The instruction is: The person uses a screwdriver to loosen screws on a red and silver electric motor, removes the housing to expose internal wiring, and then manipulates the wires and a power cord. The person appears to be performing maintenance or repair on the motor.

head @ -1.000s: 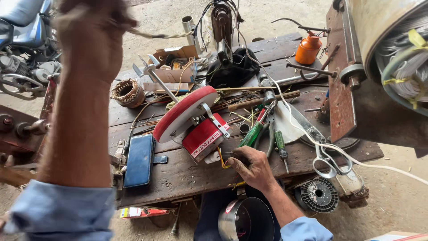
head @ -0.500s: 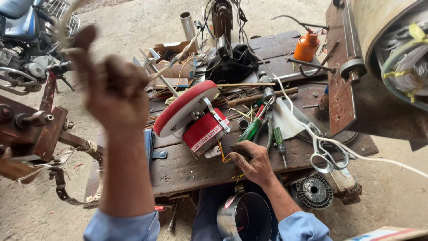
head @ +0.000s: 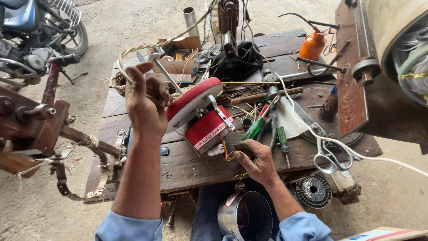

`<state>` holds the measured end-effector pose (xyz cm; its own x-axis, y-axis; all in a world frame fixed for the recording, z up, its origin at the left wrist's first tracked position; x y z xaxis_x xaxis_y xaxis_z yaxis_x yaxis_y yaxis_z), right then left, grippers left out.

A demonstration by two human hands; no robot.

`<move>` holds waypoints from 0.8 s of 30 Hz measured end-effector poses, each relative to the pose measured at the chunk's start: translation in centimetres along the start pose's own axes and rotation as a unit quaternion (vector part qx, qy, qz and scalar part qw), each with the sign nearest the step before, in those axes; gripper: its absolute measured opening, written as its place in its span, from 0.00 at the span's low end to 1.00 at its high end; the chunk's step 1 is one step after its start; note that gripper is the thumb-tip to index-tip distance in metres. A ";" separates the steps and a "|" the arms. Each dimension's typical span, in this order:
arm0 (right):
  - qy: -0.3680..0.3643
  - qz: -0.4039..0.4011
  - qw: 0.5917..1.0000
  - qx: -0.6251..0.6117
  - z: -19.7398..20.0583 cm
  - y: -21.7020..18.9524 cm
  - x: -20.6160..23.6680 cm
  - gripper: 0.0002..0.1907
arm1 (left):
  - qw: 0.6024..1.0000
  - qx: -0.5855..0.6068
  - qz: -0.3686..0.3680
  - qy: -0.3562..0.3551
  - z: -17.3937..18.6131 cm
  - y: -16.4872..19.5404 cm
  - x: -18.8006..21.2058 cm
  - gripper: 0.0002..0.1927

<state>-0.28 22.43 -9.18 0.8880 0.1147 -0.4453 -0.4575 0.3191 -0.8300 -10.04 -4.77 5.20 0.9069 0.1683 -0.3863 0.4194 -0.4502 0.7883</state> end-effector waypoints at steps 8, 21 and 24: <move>0.008 0.004 1.000 0.000 0.4 -0.3 -0.1 0.23 | 0.976 0.002 -0.154 -0.152 -4.3 4.8 4.3 0.22; 0.097 0.035 0.992 -0.073 2.1 -4.9 -0.4 0.26 | 0.910 -0.012 -0.085 -0.405 -11.9 3.9 15.1 0.23; 0.061 -0.010 0.980 -0.188 2.4 -6.8 -1.0 0.26 | 0.911 0.069 -0.006 -0.407 -12.4 1.9 16.9 0.23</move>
<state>2.05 22.36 -2.28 0.8956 -0.0085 -0.4447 -0.4445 -0.0524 -0.8942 6.59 8.08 6.15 0.5489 -0.5065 -0.6650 0.3684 -0.5675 0.7363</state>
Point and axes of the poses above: each hand's wrist, its own x-axis away from the middle knuckle, its own z-axis out of the back of the hand, y = z × x, the point moved 6 cm from there along -x, towards the middle knuckle, and after that the axes turned 3 degrees about x, right-handed, at the moved point
